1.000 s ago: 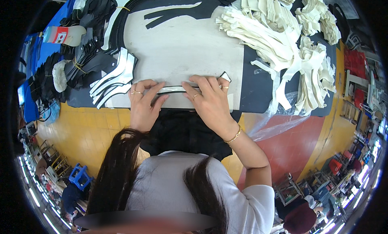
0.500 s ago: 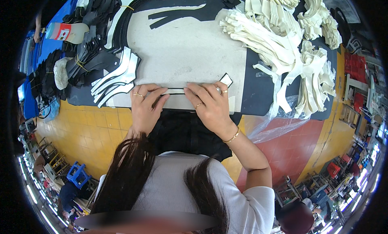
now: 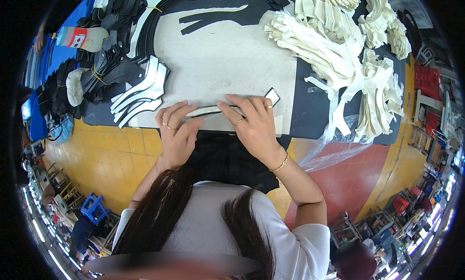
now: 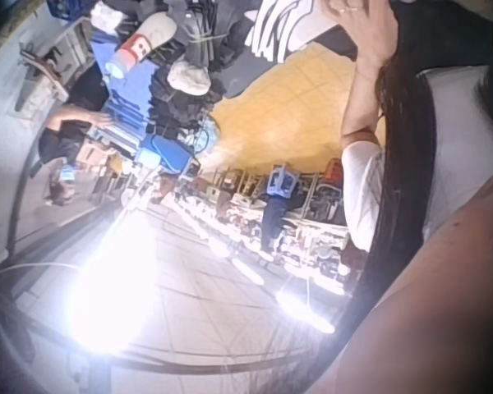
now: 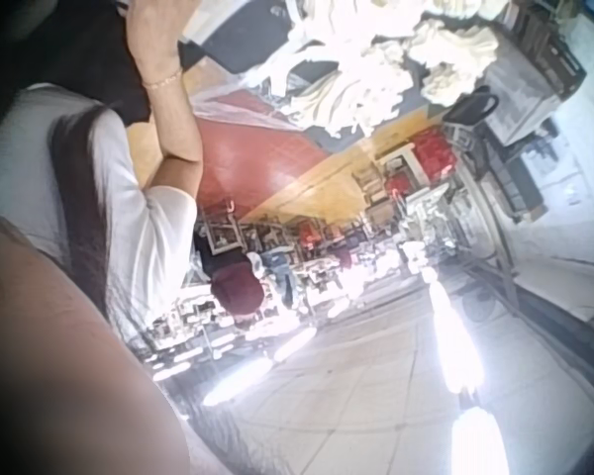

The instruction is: The person repeatedly picks up white fabric strips and black fabric pieces, aligns them on a white board, and stacks the assembled units. The process is continuous and repetitive throughout the clip.

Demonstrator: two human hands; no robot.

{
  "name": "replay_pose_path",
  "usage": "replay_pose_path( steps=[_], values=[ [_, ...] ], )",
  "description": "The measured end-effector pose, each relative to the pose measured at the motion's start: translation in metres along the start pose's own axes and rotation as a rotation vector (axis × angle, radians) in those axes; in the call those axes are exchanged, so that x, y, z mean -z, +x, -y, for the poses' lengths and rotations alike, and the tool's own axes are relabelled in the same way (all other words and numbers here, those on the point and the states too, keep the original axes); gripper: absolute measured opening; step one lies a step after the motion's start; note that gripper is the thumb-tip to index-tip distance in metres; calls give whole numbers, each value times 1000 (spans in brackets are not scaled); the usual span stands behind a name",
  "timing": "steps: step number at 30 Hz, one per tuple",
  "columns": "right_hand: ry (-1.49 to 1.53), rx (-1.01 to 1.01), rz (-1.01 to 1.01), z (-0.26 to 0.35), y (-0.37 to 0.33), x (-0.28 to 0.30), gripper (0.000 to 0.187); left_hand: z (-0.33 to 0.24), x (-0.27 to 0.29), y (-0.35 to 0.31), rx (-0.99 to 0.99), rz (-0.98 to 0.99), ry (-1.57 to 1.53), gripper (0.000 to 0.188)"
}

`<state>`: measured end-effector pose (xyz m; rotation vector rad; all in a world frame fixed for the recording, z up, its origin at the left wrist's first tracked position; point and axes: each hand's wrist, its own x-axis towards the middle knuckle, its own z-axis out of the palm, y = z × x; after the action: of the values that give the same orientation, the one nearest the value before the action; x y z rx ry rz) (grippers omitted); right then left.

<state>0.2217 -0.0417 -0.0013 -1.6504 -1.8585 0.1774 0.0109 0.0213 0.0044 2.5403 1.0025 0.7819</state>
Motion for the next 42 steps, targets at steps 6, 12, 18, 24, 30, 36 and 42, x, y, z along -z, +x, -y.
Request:
replay_pose_path(
  steps=[6, 12, 18, 24, 30, 36, 42],
  values=[
    [131, -27, 1, -1, 4, 5, 23, 0, -6, -3, -37, 65, -27, 19],
    [867, -448, -150, -20, -5, 49, 10, -4, -7, 7, -59, 66, 10, 20],
    [1118, -372, -834, -55, -13, 125, 11, -2, 5, 48, -124, 138, 64, 18],
    [1022, -378, -727, -48, -14, 113, 8, 35, -41, 180, -141, -31, 161, 25],
    [944, -333, -637, -43, -10, 112, 8, 59, -68, 244, -5, 295, 242, 21],
    [998, -422, -648, -47, -14, 114, 10, 65, -76, 234, -51, 181, 170, 16],
    [934, -428, -633, -48, -15, 114, 11, 50, -60, 242, -137, 207, 175, 13]
  ],
)
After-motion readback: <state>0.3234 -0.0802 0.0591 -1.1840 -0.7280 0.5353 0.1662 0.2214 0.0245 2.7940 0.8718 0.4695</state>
